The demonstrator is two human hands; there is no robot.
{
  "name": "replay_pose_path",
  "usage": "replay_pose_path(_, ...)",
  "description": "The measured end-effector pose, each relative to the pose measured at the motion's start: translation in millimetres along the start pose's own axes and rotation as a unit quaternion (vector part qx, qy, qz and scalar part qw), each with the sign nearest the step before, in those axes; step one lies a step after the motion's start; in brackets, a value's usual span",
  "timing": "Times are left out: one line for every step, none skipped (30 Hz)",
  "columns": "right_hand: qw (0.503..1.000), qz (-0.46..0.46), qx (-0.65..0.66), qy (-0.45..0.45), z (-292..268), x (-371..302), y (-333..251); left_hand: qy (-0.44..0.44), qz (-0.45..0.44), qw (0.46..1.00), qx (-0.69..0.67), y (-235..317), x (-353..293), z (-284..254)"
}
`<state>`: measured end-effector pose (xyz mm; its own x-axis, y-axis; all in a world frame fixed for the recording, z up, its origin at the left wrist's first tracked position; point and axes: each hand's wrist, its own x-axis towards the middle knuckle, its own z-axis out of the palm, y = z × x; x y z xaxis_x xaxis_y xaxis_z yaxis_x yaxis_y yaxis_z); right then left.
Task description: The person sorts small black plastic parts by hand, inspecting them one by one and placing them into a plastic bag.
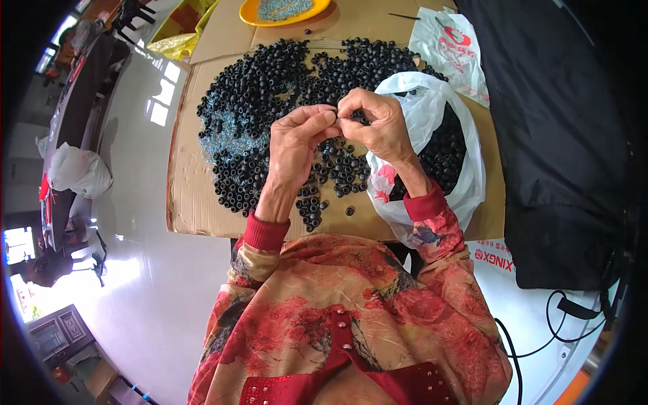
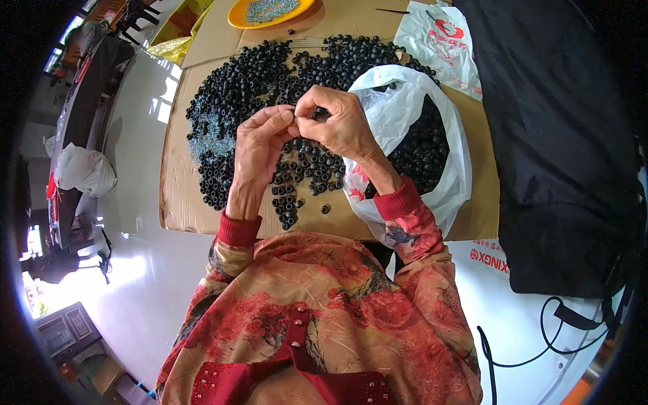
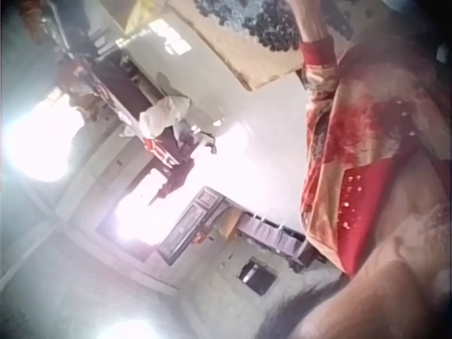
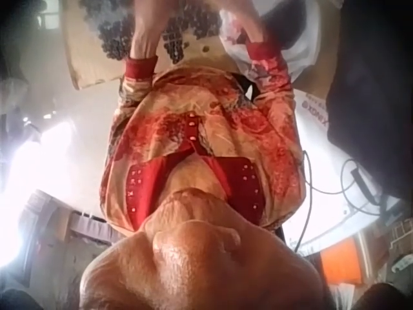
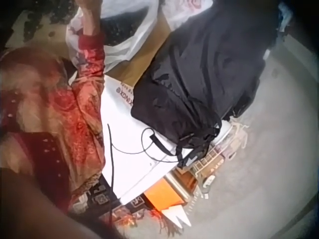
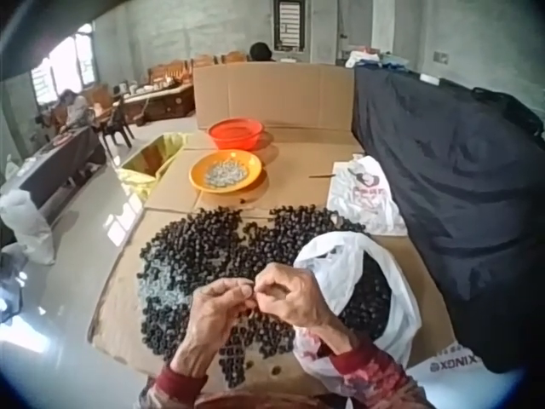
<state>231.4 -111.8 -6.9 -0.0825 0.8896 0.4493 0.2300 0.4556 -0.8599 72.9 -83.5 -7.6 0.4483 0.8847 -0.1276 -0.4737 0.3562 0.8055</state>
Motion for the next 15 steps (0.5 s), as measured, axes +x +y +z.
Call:
replay_pose_path(1.0,0.021,0.004,0.013,2,1,-4,0.001,0.001,1.0,0.0,1,-1,-1)
replay_pose_path(0.999,0.042,0.007,0.026,4,2,-7,0.003,0.001,1.0,-0.016,1,-2,-2)
replay_pose_path(0.999,0.042,0.008,0.024,5,2,-9,0.005,0.002,0.999,-0.033,2,-3,-4)
replay_pose_path(0.998,0.006,-0.059,0.026,6,2,-12,0.005,0.001,0.999,-0.033,4,-3,-4)
replay_pose_path(0.991,-0.03,-0.126,0.028,7,2,-14,0.005,0.016,1.0,-0.011,5,-2,-3)
replay_pose_path(0.972,-0.126,-0.192,0.038,7,5,-13,0.006,0.031,0.999,0.012,7,-2,-4)
replay_pose_path(0.972,-0.126,-0.192,0.037,7,6,-13,0.007,0.032,0.999,0.011,7,-2,-4)
replay_pose_path(0.961,-0.155,-0.229,0.034,8,8,-13,0.013,0.047,0.998,0.041,7,-2,-5)
replay_pose_path(0.946,-0.183,-0.264,0.03,9,9,-13,0.018,0.063,0.995,0.07,8,-2,-6)
replay_pose_path(0.946,-0.183,-0.264,0.03,10,9,-13,0.019,0.063,0.995,0.07,8,-2,-7)
replay_pose_path(0.943,-0.191,-0.269,0.034,11,9,-12,0.022,0.062,0.994,0.083,9,-2,-7)
replay_pose_path(0.94,-0.199,-0.273,0.039,13,9,-12,0.025,0.061,0.993,0.096,10,-2,-8)
replay_pose_path(0.94,-0.199,-0.273,0.039,14,9,-11,0.026,0.061,0.993,0.096,12,-1,-10)
replay_pose_path(0.941,-0.199,-0.27,0.042,15,9,-10,0.007,0.039,0.997,0.061,13,-1,-12)
replay_pose_path(0.942,-0.199,-0.268,0.045,15,9,-9,-0.011,0.017,0.999,0.026,14,-1,-13)
